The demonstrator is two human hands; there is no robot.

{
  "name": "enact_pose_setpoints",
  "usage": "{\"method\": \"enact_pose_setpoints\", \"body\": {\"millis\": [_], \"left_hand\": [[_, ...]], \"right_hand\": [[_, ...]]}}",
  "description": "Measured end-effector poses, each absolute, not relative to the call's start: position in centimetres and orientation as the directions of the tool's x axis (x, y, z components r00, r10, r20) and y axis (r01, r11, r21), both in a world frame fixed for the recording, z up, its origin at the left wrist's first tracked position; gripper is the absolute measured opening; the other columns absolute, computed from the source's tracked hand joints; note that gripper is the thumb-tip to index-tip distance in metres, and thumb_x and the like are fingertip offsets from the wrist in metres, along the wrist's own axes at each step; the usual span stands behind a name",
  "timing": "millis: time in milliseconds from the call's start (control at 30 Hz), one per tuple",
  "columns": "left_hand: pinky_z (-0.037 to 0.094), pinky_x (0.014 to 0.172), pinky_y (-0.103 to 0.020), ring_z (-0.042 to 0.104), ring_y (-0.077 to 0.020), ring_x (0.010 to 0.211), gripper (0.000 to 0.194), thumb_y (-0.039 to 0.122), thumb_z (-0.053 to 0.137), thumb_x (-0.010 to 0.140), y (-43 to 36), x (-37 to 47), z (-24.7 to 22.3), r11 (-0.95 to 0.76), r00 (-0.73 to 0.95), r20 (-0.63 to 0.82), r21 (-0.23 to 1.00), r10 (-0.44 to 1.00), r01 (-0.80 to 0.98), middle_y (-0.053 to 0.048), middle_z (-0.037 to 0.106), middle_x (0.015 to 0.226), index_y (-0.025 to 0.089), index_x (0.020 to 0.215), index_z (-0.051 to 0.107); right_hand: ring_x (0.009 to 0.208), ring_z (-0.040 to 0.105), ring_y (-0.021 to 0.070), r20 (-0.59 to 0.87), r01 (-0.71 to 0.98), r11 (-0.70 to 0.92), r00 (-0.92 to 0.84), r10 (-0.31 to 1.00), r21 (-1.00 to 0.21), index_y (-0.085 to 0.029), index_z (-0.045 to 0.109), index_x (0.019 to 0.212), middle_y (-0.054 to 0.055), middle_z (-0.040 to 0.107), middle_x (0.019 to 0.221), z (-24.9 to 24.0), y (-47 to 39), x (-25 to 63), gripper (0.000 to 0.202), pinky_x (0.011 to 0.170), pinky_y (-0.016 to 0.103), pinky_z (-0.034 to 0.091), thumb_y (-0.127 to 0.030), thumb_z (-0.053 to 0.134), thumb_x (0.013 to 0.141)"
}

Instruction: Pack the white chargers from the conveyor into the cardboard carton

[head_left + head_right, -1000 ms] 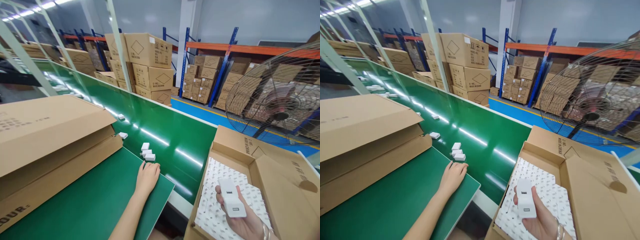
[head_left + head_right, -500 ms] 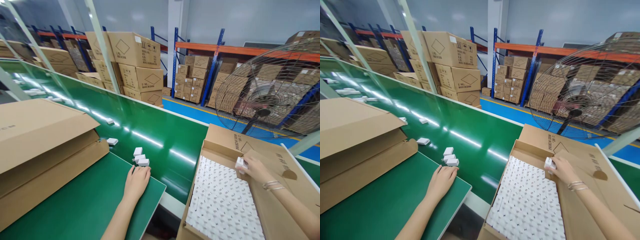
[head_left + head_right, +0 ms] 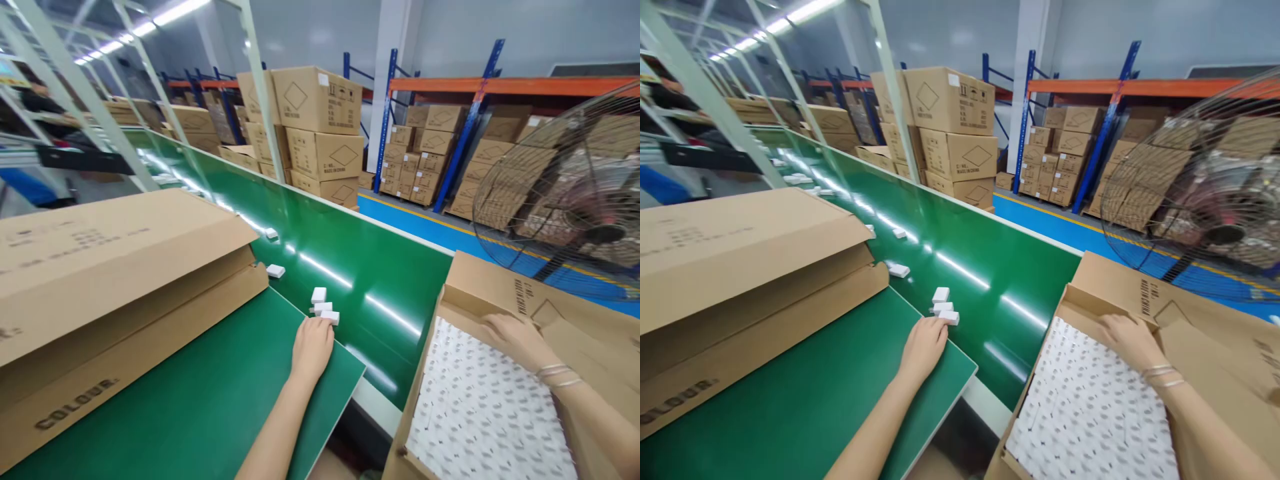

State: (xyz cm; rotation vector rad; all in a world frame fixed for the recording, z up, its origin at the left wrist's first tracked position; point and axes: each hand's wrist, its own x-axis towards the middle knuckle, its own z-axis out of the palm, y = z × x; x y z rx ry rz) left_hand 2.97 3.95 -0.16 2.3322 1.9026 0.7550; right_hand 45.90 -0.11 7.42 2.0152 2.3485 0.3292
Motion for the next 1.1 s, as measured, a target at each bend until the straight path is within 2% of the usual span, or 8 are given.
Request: {"method": "enact_pose_setpoints", "body": {"millis": [133,333,500,600,700,833,967,1100], "left_hand": [[0.040,0.086,-0.036,0.050,-0.0210,0.093,0.026,0.012,0.036,0.083,4.3,2.8,-0.2,-0.144,-0.010,0.336,0.428,0.942,0.892,-0.009,0.060,0.092,0.015,0.091,0.061],[0.038,0.088,-0.033,0.047,-0.0189,0.098,0.029,0.006,0.034,0.082,5.0,2.1,0.2,-0.083,-0.099,0.275,0.579,0.956,0.811,-0.007,0.060,0.097,0.015,0.094,0.059],[0.036,0.087,-0.034,0.048,-0.0188,0.093,0.025,0.009,0.038,0.082,5.5,2.1,0.7,-0.035,-0.121,0.220,0.595,0.968,0.803,-0.004,0.061,0.088,0.018,0.083,0.061],[0.035,0.086,-0.034,0.049,-0.0186,0.093,0.024,0.009,0.038,0.082,5.7,2.2,0.9,-0.006,-0.148,0.206,0.601,0.967,0.799,-0.003,0.061,0.087,0.019,0.083,0.061],[0.036,0.086,-0.033,0.049,-0.0181,0.093,0.026,0.009,0.037,0.082,5.8,2.3,0.9,0.028,-0.190,0.194,0.624,0.963,0.781,-0.004,0.061,0.089,0.019,0.089,0.060],[0.036,0.085,-0.034,0.049,-0.0183,0.092,0.026,0.012,0.036,0.084,5.8,2.3,1.0,0.043,-0.210,0.189,0.638,0.959,0.769,-0.004,0.061,0.088,0.020,0.089,0.060],[0.035,0.085,-0.034,0.049,-0.0179,0.092,0.025,0.013,0.037,0.084,5.6,2.3,1.1,0.022,-0.201,0.201,0.654,0.959,0.756,-0.004,0.061,0.085,0.020,0.083,0.061],[0.035,0.086,-0.033,0.048,-0.0179,0.092,0.025,0.013,0.038,0.083,5.5,2.2,1.4,0.020,-0.195,0.190,0.666,0.962,0.746,-0.003,0.061,0.083,0.020,0.080,0.061]], "right_hand": [[0.083,0.056,0.0230,0.131,0.862,0.392,-0.451,0.883,0.321,-0.015,0.059,0.093,0.011,0.061,0.087,8.5,5.9,33.6,0.027,0.071,0.034,0.037,-0.020,0.033,0.091],[0.103,0.052,0.0204,0.008,0.684,0.705,-0.719,0.695,0.187,-0.017,0.051,0.113,0.010,0.056,0.112,6.2,14.2,18.4,0.034,0.074,0.029,0.042,-0.004,0.038,0.085],[0.121,0.039,0.0137,-0.137,0.499,0.861,-0.851,0.508,0.093,-0.024,0.047,0.121,0.001,0.044,0.132,3.2,18.0,13.4,0.048,0.083,0.023,0.042,-0.003,0.048,0.078],[0.114,0.045,0.0154,-0.198,0.477,0.878,-0.857,0.476,0.049,-0.026,0.053,0.113,0.001,0.052,0.122,2.2,19.2,12.9,0.043,0.082,0.024,0.042,-0.004,0.052,0.076],[0.105,0.049,0.0230,-0.218,0.538,0.842,-0.818,0.532,0.037,-0.019,0.057,0.104,0.008,0.056,0.107,1.7,20.0,13.2,0.035,0.078,0.029,0.042,-0.010,0.063,0.071],[0.092,0.052,0.0236,-0.246,0.647,0.762,-0.741,0.625,-0.015,-0.013,0.055,0.101,0.013,0.053,0.103,1.2,20.3,13.9,0.045,0.073,0.028,0.042,-0.015,0.074,0.061],[0.091,0.051,0.0254,-0.287,0.724,0.682,-0.679,0.676,-0.104,-0.011,0.052,0.103,0.011,0.056,0.096,0.9,19.9,15.2,0.055,0.077,0.032,0.040,-0.017,0.077,0.054],[0.092,0.052,0.0242,-0.334,0.760,0.608,-0.648,0.685,-0.228,-0.012,0.050,0.109,0.010,0.058,0.098,1.3,18.9,17.3,0.057,0.077,0.031,0.041,-0.006,0.069,0.055]]}}
